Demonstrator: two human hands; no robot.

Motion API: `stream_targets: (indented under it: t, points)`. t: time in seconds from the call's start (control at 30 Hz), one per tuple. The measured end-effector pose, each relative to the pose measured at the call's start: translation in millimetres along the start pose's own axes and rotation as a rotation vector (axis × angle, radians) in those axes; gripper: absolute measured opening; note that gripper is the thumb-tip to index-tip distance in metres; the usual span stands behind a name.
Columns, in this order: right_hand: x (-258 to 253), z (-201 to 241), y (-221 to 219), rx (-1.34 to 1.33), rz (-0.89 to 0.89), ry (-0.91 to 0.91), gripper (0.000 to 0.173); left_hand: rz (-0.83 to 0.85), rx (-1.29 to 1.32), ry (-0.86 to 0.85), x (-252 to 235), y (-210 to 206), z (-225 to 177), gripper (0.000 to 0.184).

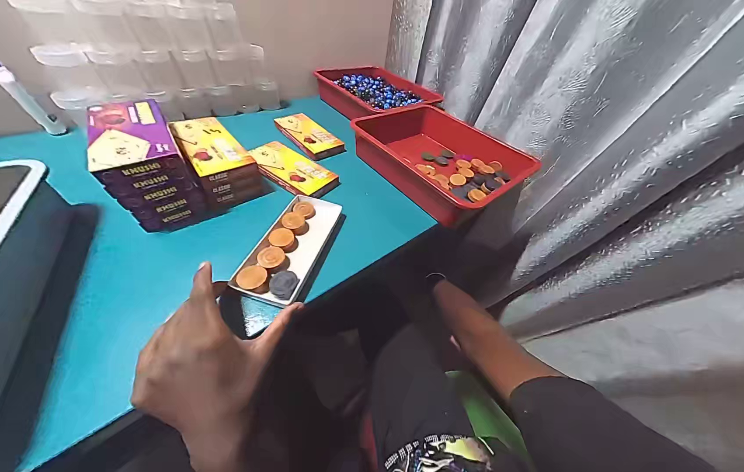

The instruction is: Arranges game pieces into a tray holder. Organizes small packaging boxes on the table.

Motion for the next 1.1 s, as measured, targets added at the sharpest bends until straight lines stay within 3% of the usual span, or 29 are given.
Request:
stream_targets:
  t: [0.03, 0.13, 0.17, 0.23, 0.33, 0.4, 0.43, 0.53, 0.63, 0.7, 0.9, 1.1]
  points:
    - [-4, -2, -1, -0.002, -0.049, -0.008, 0.05, 0.013, -0.001, -0.006, -1, 1, 2, 0.108]
    - [43, -22, 50, 0.168, 0.407, -0.2, 0.048, 0.035, 0.019, -0.032, -1, 2, -1, 0.108]
    - [53, -29, 69, 0.182, 0.439, -0.217, 0.047, 0.036, 0.024, -0.032, -3, 3, -1, 0.108]
    - [45, -54, 101, 0.13, 0.279, -0.216, 0.047, 0.041, 0.033, -0.012, -4, 3, 1, 0.11]
    - [21, -99, 181, -0.065, -0.385, -0.28, 0.039, 0.07, 0.072, -0.002, -1, 0, 5, 0.113]
    - [35, -101, 260, -0.054, -0.555, -0.351, 0.039, 0.108, 0.11, -0.004, -2, -2, 10, 0.114]
    - [46, -97, 298, -0.064, -0.631, -0.354, 0.046, 0.143, 0.131, -0.007, -2, -2, 12, 0.115]
    - [63, -71, 371, -0.103, -0.683, -0.203, 0.054, 0.205, 0.16, 0.009, -2, -3, 13, 0.117]
    - [34, -26, 366, 0.045, -0.364, 0.281, 0.034, 0.193, 0.111, 0.057, 5, -4, 5, 0.11]
    - [14, -5, 347, 0.209, -0.131, 0.491, 0.015, 0.198, 0.091, 0.062, 9, -7, 3, 0.106]
    - [-27, 7, 325, 0.423, 0.123, 0.53, 0.035, 0.19, 0.069, 0.028, 12, -6, 1, 0.101]
    - [-50, 14, 323, 0.547, 0.086, 0.548, 0.026, 0.164, 0.066, 0.054, 16, -8, 1, 0.102]
Point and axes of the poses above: each hand's wrist, its own x-axis away from the middle knuckle, its own y-axis out of the back of the hand, z = x × y, the point moved 6 cm from there along -x, towards the middle knuckle, and after that the axes turned 8 degrees about -y, right-handed, at the moved point
